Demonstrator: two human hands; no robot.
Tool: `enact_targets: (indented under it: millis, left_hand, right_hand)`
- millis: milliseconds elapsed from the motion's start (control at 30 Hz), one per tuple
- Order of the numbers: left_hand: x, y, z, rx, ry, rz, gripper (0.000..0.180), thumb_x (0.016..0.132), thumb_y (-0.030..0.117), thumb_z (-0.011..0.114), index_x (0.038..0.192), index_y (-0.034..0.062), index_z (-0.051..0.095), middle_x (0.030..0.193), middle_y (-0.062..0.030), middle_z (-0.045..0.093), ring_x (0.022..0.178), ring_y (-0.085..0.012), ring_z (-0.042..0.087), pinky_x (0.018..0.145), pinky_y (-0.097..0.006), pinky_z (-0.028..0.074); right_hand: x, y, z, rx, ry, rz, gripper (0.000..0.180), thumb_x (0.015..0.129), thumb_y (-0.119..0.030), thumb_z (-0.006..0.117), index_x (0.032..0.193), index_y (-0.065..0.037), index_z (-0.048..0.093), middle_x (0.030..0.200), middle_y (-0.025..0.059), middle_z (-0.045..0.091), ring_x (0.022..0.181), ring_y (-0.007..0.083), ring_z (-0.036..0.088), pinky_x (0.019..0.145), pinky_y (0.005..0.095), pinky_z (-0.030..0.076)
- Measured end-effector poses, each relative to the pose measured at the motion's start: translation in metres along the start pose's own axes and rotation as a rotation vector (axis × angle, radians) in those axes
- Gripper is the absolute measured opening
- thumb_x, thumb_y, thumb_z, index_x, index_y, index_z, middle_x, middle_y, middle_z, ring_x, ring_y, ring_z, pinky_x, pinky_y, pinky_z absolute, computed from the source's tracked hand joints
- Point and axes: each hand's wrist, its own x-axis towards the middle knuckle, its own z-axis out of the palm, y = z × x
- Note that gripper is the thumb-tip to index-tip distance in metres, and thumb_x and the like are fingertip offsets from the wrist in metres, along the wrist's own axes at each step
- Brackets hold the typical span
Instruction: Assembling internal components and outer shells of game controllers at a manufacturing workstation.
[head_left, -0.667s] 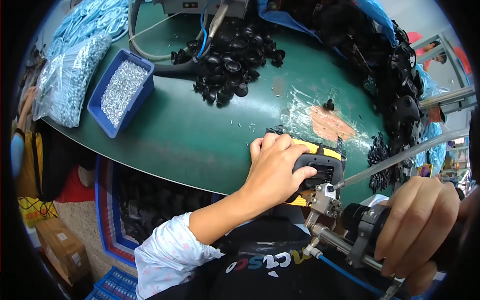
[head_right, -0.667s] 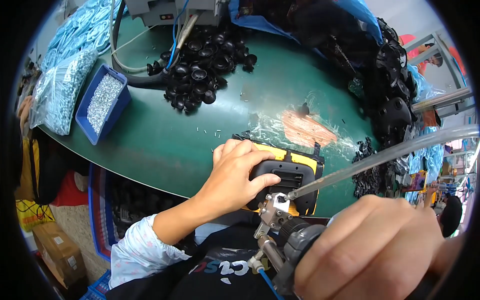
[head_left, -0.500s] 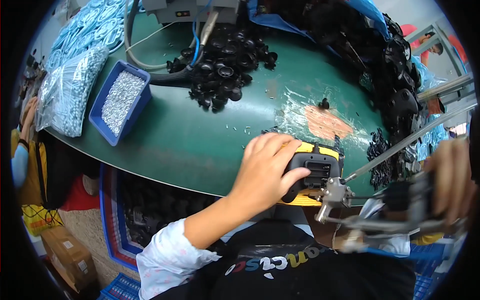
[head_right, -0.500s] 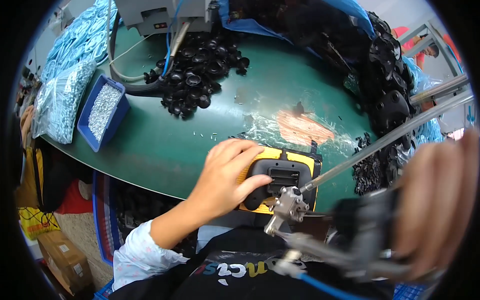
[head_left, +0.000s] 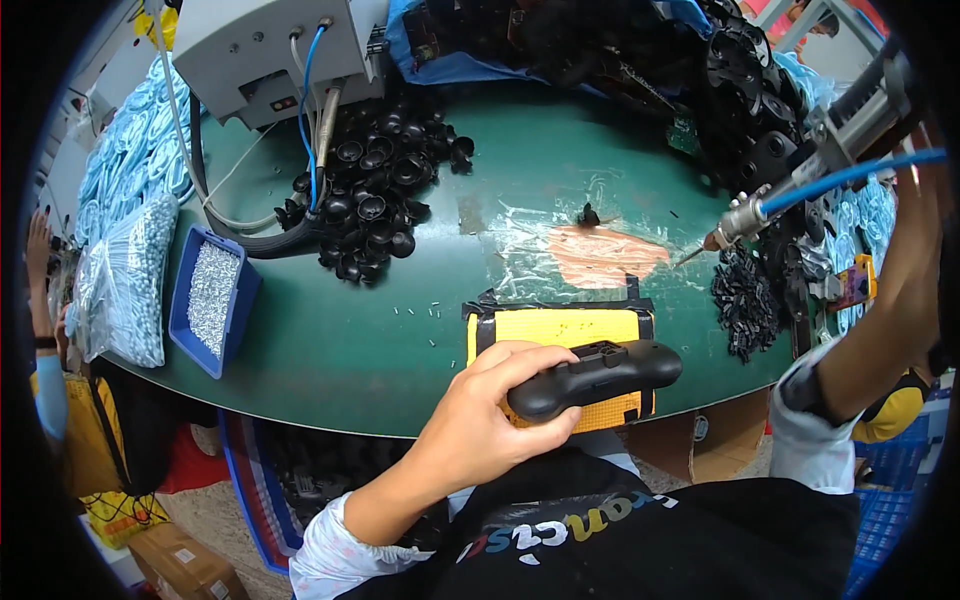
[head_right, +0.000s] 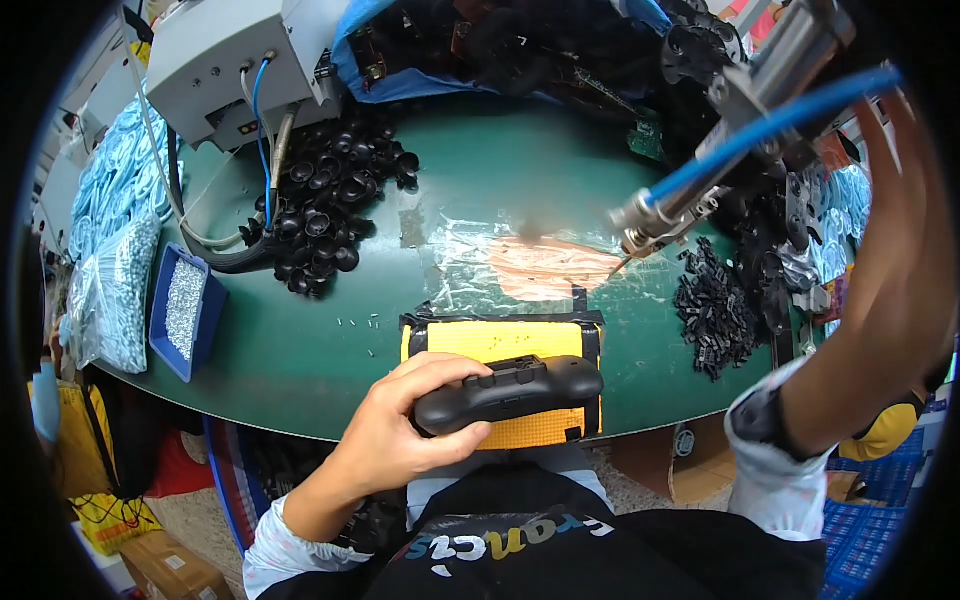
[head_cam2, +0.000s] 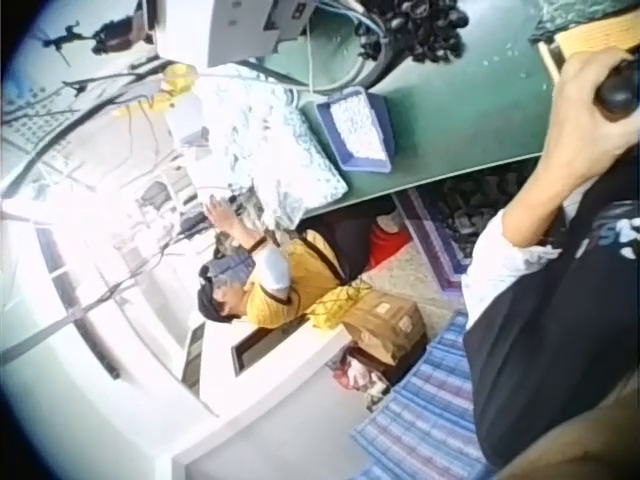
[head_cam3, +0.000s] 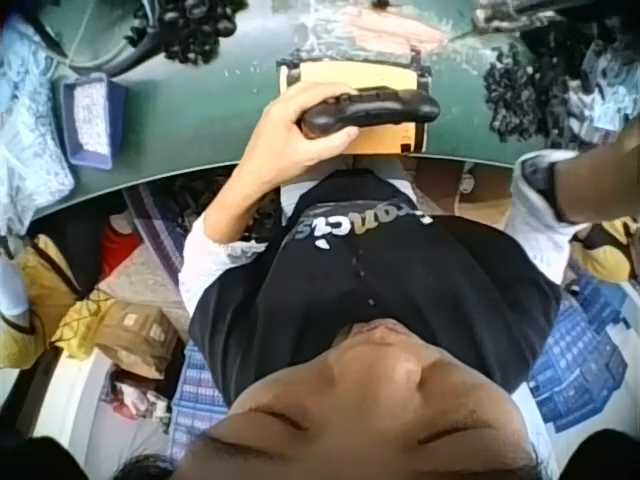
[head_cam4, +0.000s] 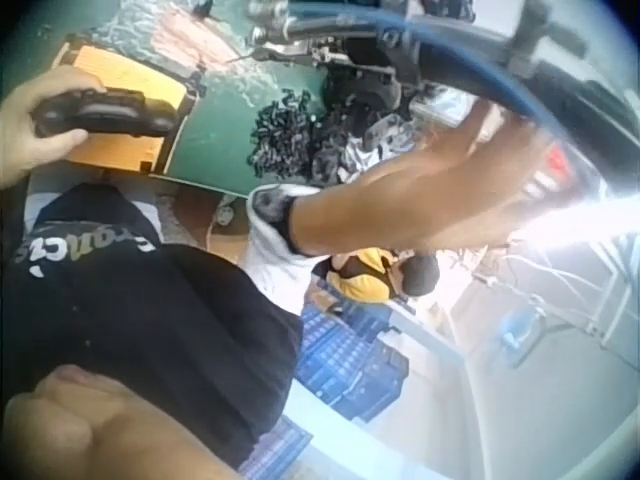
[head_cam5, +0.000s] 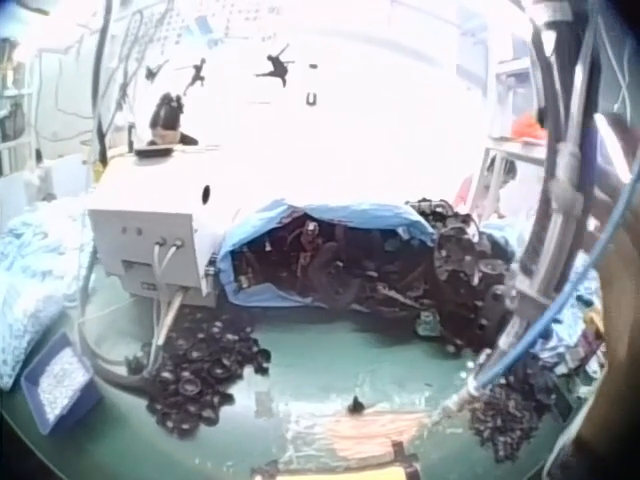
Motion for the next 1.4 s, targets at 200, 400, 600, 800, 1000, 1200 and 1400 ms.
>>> enact_targets:
  millis: [200,400,600,800,1000,1200,1400]
  left_hand:
    - [0.001,-0.009,0.011,0.036,0.058,0.119,0.041,0.077,0.009,0.077,0.115,0.0024,0.064,0.116,-0.0126,0.064,0.108,-0.023,0.061,0.096,-0.035,0.046]
    - [-0.008,-0.015,0.031,-0.095,0.222,0.043,0.037,0.078,0.01,0.077,0.111,-0.0001,0.063,0.114,-0.0154,0.065,0.105,-0.0261,0.064,0.093,-0.035,0.05]
    - [-0.006,-0.003,0.004,-0.022,0.114,0.027,0.035,0.078,0.005,0.075,0.111,0.0007,0.064,0.121,-0.0144,0.064,0.111,-0.0204,0.06,0.097,-0.034,0.046]
    - [-0.015,0.073,-0.133,0.458,-0.725,0.004,0.072,0.061,0.035,0.094,0.12,0.0038,0.066,0.122,-0.0194,0.065,0.118,-0.0356,0.06,0.1,-0.043,0.047]
    - [0.074,0.079,-0.114,0.615,0.116,0.087,0.048,0.076,0.025,0.082,0.113,-0.0021,0.067,0.118,-0.0141,0.068,0.107,-0.0216,0.065,0.097,-0.034,0.048]
    - [0.274,0.012,-0.104,0.659,0.682,0.182,0.053,0.09,0.035,0.065,0.117,-0.0108,0.063,0.105,-0.0249,0.071,0.099,-0.0318,0.07,0.088,-0.036,0.052]
    - [0.318,0.005,-0.092,0.448,0.795,0.169,0.023,0.088,0.019,0.061,0.09,-0.0012,0.073,0.089,-0.0271,0.069,0.093,-0.0446,0.066,0.085,-0.047,0.051]
  right_hand:
    - [-0.148,-0.082,0.05,0.606,-0.385,0.646,0.052,0.08,-0.015,0.076,0.124,0.0,0.052,0.122,0.0217,0.06,0.106,0.0315,0.063,0.09,0.0374,0.051]
    - [-0.184,-0.097,0.069,0.723,-0.431,0.567,0.044,0.084,-0.001,0.072,0.121,0.0,0.049,0.12,0.0216,0.058,0.115,0.0275,0.057,0.098,0.0385,0.046]
    - [-0.162,-0.09,0.069,0.726,-0.448,0.68,0.05,0.079,-0.01,0.081,0.12,0.0,0.055,0.117,0.0191,0.063,0.112,0.0327,0.062,0.094,0.0394,0.049]
    - [-0.156,-0.052,0.046,0.863,-0.45,0.646,0.068,0.089,-0.046,0.069,0.132,0.002,0.05,0.134,0.0236,0.055,0.124,0.035,0.055,0.104,0.0436,0.042]
    - [-0.163,-0.033,0.051,0.732,-0.486,0.777,0.036,0.092,-0.02,0.066,0.121,0.001,0.06,0.125,0.019,0.062,0.116,0.0315,0.06,0.1,0.0392,0.045]
    - [-0.164,-0.032,0.05,0.635,-0.638,0.778,0.025,0.086,-0.009,0.071,0.109,0.001,0.066,0.119,0.0177,0.065,0.107,0.03,0.064,0.091,0.0358,0.05]
    - [-0.171,-0.03,0.049,0.679,-0.712,0.874,0.021,0.085,-0.005,0.07,0.105,-0.001,0.066,0.117,0.0163,0.066,0.107,0.0286,0.064,0.094,0.0373,0.049]
